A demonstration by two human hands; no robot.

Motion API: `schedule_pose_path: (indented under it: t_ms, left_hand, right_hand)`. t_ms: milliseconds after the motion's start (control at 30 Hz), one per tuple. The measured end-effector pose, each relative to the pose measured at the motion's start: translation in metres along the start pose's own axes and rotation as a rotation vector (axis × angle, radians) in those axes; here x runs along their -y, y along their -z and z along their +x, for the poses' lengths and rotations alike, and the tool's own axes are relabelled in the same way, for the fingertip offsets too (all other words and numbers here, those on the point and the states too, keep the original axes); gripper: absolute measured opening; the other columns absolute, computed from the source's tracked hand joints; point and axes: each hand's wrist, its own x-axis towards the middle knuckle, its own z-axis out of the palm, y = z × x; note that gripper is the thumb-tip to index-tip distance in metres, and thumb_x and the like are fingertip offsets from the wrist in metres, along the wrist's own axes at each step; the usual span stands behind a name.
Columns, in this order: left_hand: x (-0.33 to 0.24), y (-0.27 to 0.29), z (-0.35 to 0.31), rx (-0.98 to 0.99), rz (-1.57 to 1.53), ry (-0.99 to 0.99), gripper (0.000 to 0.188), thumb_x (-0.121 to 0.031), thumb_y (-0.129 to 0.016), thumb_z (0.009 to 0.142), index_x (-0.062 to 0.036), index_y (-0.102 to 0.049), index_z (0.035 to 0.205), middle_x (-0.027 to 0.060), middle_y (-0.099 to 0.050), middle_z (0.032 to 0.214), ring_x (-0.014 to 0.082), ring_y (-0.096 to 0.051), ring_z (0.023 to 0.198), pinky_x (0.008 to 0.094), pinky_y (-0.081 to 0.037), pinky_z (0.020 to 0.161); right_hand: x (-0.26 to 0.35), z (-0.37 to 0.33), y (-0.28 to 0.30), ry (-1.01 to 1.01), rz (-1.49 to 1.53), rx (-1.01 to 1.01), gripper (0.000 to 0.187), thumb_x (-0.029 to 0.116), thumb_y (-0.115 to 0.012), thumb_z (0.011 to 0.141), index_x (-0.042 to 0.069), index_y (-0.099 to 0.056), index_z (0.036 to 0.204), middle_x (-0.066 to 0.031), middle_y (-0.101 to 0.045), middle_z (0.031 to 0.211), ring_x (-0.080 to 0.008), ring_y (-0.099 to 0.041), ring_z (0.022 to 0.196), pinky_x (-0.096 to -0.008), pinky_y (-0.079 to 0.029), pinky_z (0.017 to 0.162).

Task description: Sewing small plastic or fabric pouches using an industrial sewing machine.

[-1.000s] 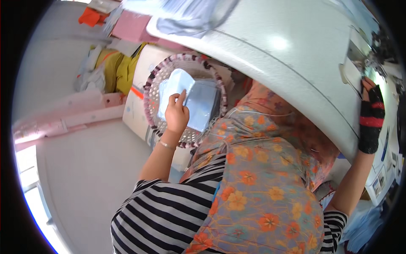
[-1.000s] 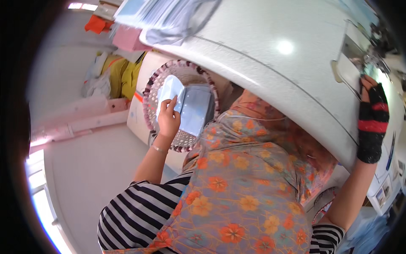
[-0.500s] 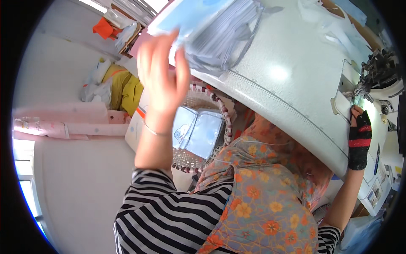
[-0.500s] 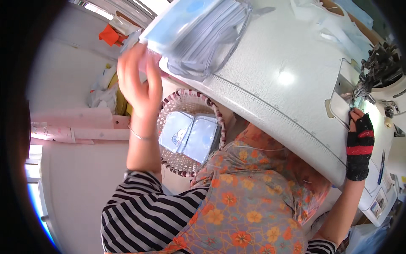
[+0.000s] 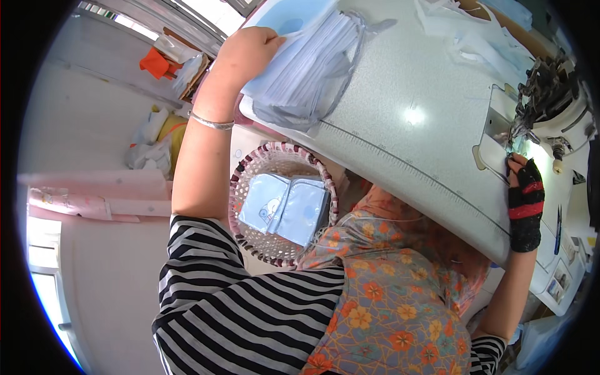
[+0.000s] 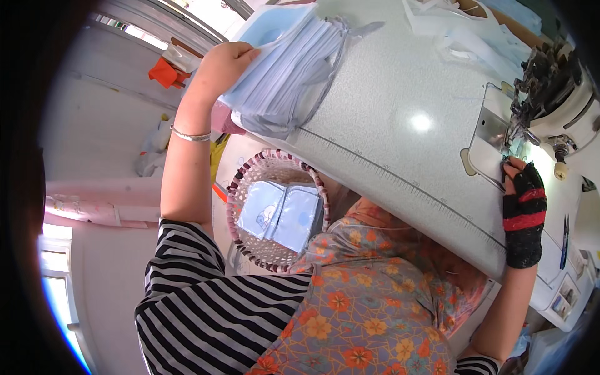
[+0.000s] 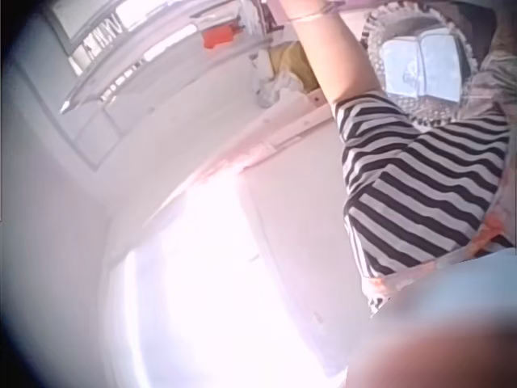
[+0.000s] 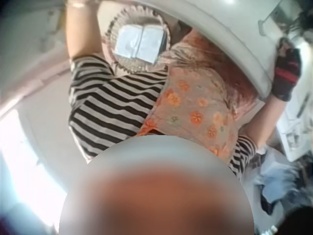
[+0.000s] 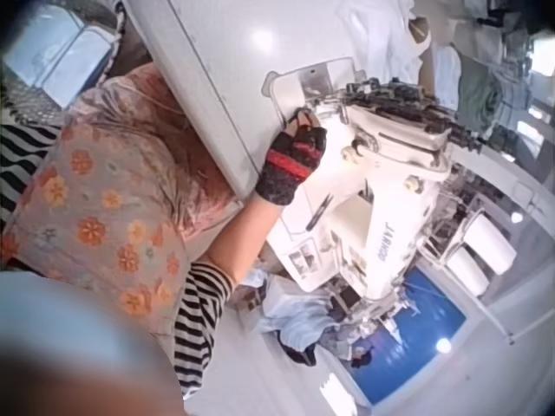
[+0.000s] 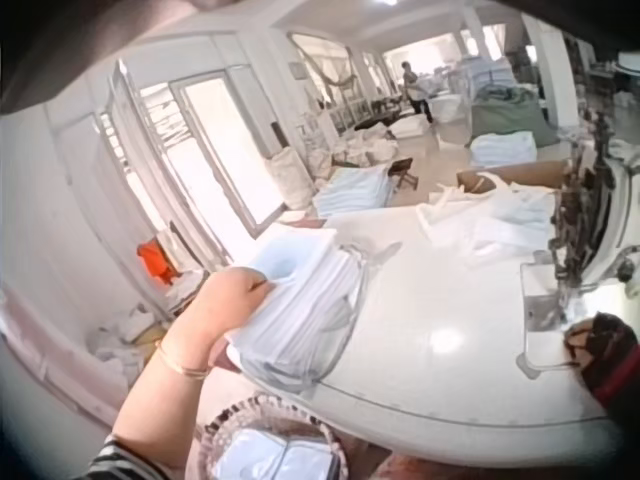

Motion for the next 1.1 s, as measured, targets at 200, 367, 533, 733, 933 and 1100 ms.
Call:
schedule_pose_path:
  t_ms: [200,367,533,733,933,1100]
  left_hand:
    - [0.004,0.001,0.003,0.004,-0.010,0.009,0.031,-0.027,-0.064,0.089,0.0013,-0.070,0.099,0.0222,-0.068,0.085,0.0345,-0.067,0.080,0.0387,-0.052,0.076]
    - [0.000,-0.001,-0.003,0.046,-0.089,-0.029,0.030,-0.025,-0.065,0.083,0.0005,-0.070,0.098,0.0186,-0.070,0.090,0.0341,-0.067,0.083,0.0375,-0.053,0.078]
    - [-0.007,-0.006,-0.004,0.014,0.063,-0.097,0.027,-0.021,-0.064,0.081,-0.0002,-0.070,0.097,0.0179,-0.070,0.089,0.0332,-0.068,0.083,0.0394,-0.054,0.079]
    - [-0.003,-0.001,0.003,0.036,0.045,-0.031,0.027,-0.021,-0.067,0.082,0.0010,-0.071,0.096,0.0188,-0.070,0.084,0.0323,-0.067,0.078,0.0391,-0.052,0.075]
    - [0.003,0.005,0.005,0.107,-0.156,0.093,0.031,-0.025,-0.068,0.087,0.0038,-0.070,0.096,0.0149,-0.068,0.078,0.0237,-0.064,0.072,0.0352,-0.050,0.072]
    - [0.004,0.007,0.007,0.100,-0.154,0.081,0.030,-0.025,-0.067,0.088,0.0042,-0.069,0.096,0.0139,-0.068,0.078,0.0221,-0.064,0.072,0.0348,-0.051,0.073]
  right_hand:
    - [0.001,-0.002,-0.001,0.005,0.040,-0.015,0.024,-0.001,-0.061,0.089,0.005,-0.070,0.110,-0.0144,-0.067,0.119,-0.0314,-0.061,0.114,-0.0394,-0.046,0.103]
    - [-0.004,-0.001,-0.001,0.053,-0.013,-0.017,0.022,0.002,-0.060,0.090,0.006,-0.068,0.110,-0.0142,-0.066,0.119,-0.0320,-0.061,0.113,-0.0404,-0.046,0.100]
    - [-0.006,0.000,-0.002,0.066,-0.011,-0.016,0.022,0.001,-0.060,0.089,0.005,-0.068,0.109,-0.0143,-0.066,0.119,-0.0321,-0.061,0.113,-0.0399,-0.047,0.099]
    - [-0.004,0.000,-0.002,0.069,0.006,-0.034,0.022,0.000,-0.060,0.089,0.005,-0.068,0.109,-0.0142,-0.067,0.117,-0.0318,-0.062,0.111,-0.0389,-0.048,0.098]
    - [-0.002,0.000,-0.001,0.032,0.043,-0.014,0.023,-0.001,-0.060,0.088,0.005,-0.069,0.109,-0.0136,-0.067,0.119,-0.0311,-0.061,0.114,-0.0395,-0.045,0.102]
    - [-0.001,-0.001,-0.001,-0.008,0.061,0.006,0.025,-0.001,-0.061,0.088,0.005,-0.069,0.111,-0.0131,-0.066,0.121,-0.0308,-0.059,0.118,-0.0401,-0.042,0.107]
